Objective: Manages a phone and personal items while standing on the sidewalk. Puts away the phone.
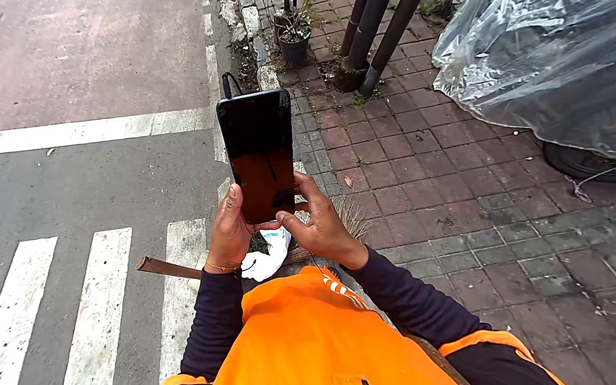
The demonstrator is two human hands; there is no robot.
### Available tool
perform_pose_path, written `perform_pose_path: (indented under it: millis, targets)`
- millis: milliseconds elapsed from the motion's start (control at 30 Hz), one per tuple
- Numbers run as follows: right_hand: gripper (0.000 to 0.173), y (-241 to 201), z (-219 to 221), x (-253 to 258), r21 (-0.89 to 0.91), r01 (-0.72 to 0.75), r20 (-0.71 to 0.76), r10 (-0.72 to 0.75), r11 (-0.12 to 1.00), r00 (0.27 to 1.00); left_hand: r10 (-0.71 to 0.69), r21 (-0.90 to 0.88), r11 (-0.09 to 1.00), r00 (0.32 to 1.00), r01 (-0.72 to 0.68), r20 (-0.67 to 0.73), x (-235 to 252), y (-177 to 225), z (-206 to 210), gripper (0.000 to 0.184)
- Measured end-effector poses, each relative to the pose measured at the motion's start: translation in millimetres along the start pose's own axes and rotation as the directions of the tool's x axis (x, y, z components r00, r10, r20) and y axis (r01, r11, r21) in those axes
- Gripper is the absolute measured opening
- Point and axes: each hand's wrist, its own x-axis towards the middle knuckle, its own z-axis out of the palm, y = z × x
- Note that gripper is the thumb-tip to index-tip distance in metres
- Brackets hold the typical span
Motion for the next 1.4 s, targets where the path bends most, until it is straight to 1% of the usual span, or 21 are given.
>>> perform_pose_path:
  millis: [267,467,1000,1400]
  targets:
    - [0.057,-0.9,-1.5,5.6,0.003,0.017,-0.022,-0.017,1.000,1.000,0.007,-0.016,1.000,1.000,-0.007,0.014,2.8,-0.4,1.7,0.041]
    - [0.057,-1.2,-3.3,7.9,0.000,0.012,-0.012,-0.012,1.000,1.000,0.014,-0.010,1.000,1.000,-0.014,0.025,3.7,-0.8,1.9,0.043]
    - [0.057,-6.1,-1.1,8.5,0.010,0.017,0.009,-0.017,1.000,1.000,0.034,0.006,0.999,0.999,-0.034,0.004,-2.6,3.8,4.1,0.042]
    - [0.056,-9.0,3.4,6.8,0.019,0.047,0.030,-0.048,0.999,0.998,0.051,0.004,0.999,0.998,-0.051,-0.021,-11.6,8.5,4.4,0.040]
